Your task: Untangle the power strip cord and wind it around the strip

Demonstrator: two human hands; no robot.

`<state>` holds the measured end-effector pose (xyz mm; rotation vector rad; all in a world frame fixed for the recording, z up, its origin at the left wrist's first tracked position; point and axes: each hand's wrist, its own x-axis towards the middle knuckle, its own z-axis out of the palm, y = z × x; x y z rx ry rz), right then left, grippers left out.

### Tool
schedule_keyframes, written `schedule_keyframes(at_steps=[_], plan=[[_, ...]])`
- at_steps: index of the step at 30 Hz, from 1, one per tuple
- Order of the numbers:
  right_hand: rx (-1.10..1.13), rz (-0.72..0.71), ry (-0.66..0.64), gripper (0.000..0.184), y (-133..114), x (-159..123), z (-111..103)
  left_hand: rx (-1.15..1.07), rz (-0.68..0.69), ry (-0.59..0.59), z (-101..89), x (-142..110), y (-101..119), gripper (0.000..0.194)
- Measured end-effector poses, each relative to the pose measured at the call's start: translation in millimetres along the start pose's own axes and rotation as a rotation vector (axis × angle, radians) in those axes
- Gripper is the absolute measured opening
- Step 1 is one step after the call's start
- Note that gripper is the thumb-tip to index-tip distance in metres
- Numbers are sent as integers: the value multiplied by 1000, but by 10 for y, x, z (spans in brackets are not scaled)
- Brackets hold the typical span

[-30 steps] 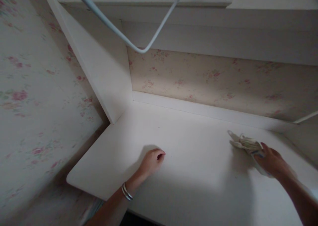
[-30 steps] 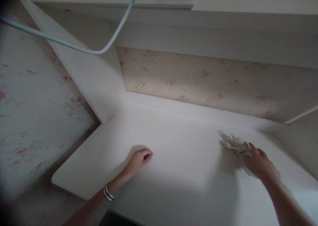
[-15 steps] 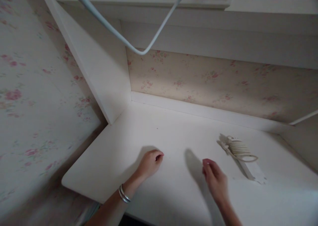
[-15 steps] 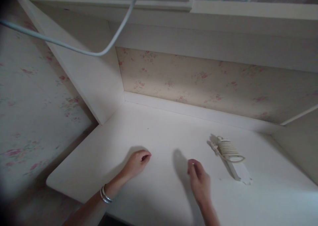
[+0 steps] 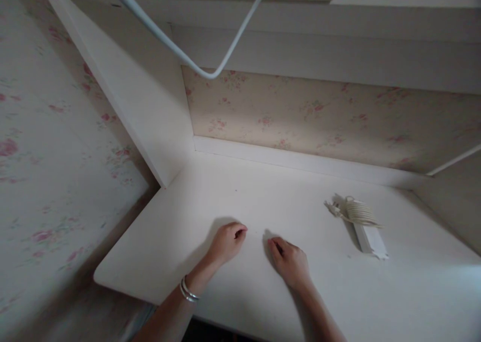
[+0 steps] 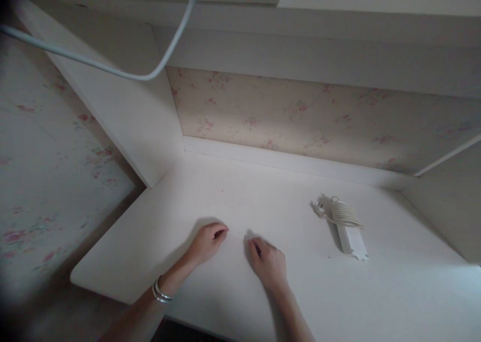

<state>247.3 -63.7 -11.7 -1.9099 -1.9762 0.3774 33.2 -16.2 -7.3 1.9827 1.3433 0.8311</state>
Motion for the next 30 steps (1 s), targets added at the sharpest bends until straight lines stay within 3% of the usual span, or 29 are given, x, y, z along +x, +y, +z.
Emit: schedule_keyframes(at_steps=[17,30], plan=[[4,-31,15,50,-4,-9,-16,1,-10,-6,-21,-6,31,23],[-5,-26,5,45,-9,-7,-18,0,-12,5,-9,-8,10,23]])
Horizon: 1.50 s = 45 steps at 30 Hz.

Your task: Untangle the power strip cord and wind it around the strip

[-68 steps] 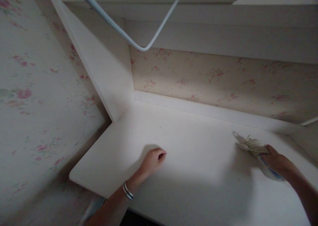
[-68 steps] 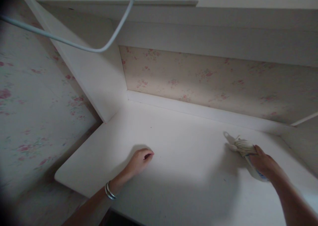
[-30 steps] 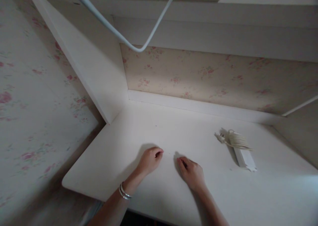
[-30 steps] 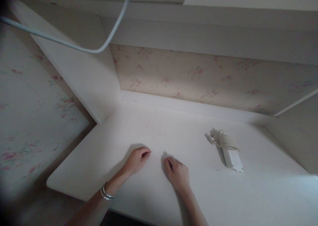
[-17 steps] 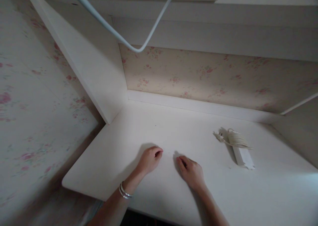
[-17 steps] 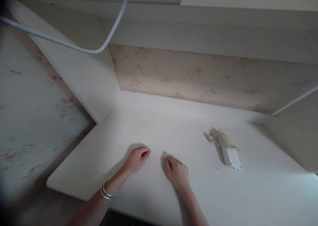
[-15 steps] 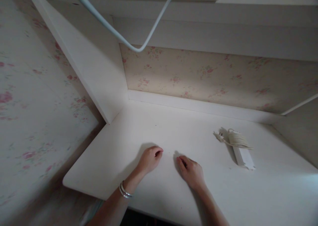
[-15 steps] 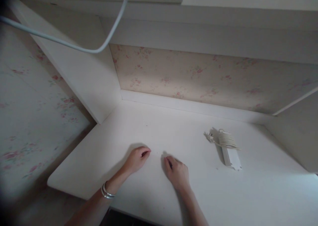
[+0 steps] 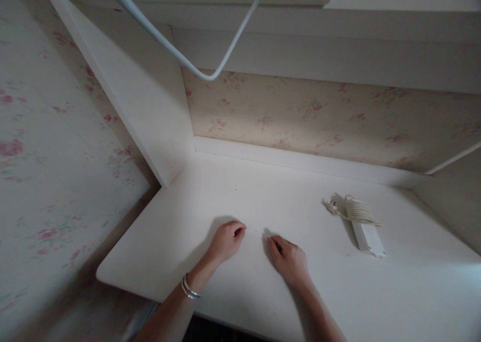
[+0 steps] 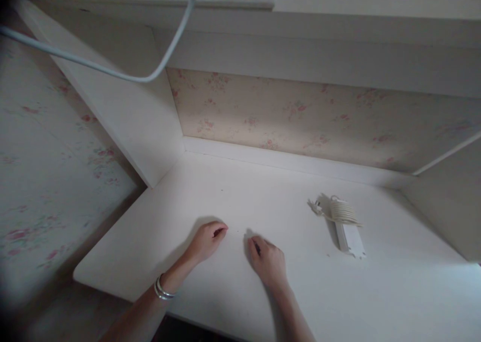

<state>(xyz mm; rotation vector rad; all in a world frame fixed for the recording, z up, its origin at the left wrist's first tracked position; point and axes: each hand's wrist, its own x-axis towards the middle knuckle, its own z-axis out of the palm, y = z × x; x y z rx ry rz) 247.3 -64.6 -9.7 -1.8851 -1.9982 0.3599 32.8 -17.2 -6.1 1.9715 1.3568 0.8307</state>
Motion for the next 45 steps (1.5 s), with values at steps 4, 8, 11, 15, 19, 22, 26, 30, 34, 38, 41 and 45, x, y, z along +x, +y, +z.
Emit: schedule_keyframes(at_steps=[4,8,11,15,19,22,26,30,34,38,41,45], plan=[[-3,5,4,46,2,-2,3,-2,-11,8,-7,-6,11,23],[13,4,-5,46,5,-5,7,3,-8,-7,-15,-6,23,24],[21,-1,-8,47,9,-3,5,0,-14,-8,-17,-1,29,24],[19,5,-8,46,0,3,-10,-6,-13,-5,-22,5,40,23],[9,11,-9,45,-19,2,-24,-3,-3,-5,-30,3,43,23],[6,13,-9,46,-25,-1,-26,-6,3,3,-24,1,33,22],[5,7,4,46,-12,-3,-13,5,-4,4,-11,3,20,22],[-1,2,22,46,9,4,12,-9,7,9,-7,3,14,22],[1,2,29,47,9,11,19,-14,17,10,-5,4,5,22],[-6,9,25,46,-8,8,4,-3,21,6,-1,1,2,22],[-14,12,13,46,-16,3,-5,3,18,0,-4,-4,8,22],[-21,12,8,47,-12,3,1,5,16,-6,-17,-7,20,23]])
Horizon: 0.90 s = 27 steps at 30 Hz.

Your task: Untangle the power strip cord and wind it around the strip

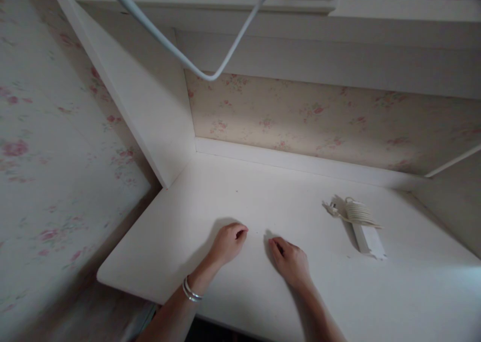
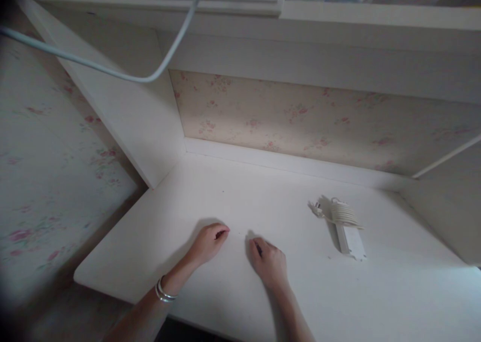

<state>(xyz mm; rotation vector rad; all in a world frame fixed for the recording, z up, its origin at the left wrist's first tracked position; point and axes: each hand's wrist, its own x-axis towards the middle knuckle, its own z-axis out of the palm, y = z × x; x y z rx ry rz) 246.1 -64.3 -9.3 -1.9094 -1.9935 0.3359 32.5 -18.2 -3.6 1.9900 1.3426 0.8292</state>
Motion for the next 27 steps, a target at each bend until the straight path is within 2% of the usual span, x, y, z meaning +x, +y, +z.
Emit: schedule_keyframes(at_steps=[27], plan=[[6,23,-6,43,26,7,36,-12,10,7,33,-9,-34,22]])
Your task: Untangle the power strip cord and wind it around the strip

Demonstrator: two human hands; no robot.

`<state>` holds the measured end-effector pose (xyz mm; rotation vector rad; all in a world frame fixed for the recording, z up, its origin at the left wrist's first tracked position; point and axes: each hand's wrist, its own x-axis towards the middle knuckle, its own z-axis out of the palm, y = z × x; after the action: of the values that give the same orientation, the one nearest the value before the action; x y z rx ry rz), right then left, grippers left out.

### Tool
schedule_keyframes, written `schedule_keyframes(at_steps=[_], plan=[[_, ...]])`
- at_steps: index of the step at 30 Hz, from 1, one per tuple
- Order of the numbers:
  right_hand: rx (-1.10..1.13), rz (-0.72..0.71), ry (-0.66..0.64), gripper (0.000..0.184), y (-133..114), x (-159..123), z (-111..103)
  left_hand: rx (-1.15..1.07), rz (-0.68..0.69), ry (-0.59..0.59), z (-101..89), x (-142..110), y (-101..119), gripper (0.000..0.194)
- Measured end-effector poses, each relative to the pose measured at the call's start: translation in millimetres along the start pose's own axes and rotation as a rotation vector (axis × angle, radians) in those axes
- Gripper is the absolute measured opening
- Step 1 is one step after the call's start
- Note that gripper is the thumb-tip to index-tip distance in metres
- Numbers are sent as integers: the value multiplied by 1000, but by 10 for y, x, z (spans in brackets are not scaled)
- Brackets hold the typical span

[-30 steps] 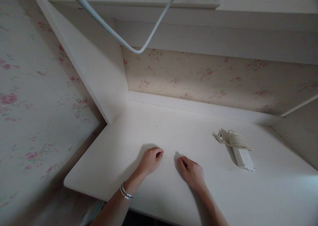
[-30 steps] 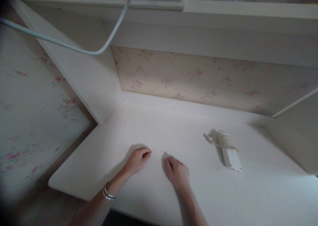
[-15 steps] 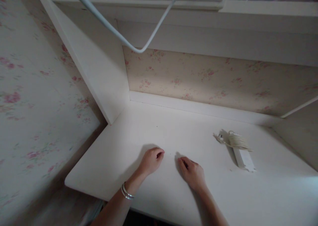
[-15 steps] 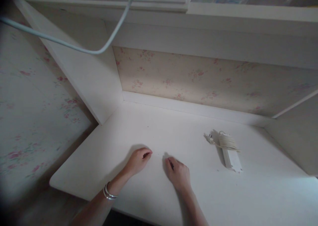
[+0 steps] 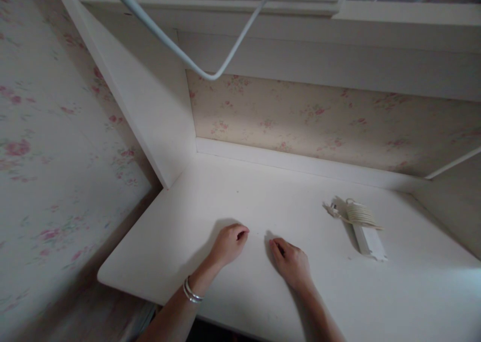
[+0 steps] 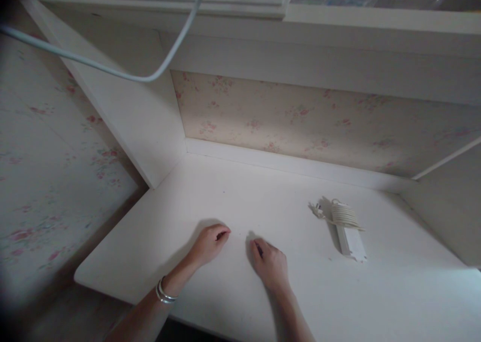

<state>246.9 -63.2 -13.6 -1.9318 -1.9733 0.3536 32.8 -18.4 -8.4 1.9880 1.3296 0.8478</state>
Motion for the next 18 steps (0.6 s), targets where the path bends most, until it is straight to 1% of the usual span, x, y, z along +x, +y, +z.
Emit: schedule_keyframes(at_steps=[18], plan=[[3,1,-14,44,-17,-2,-18,-3,-3,-7,-18,-4,24,22]])
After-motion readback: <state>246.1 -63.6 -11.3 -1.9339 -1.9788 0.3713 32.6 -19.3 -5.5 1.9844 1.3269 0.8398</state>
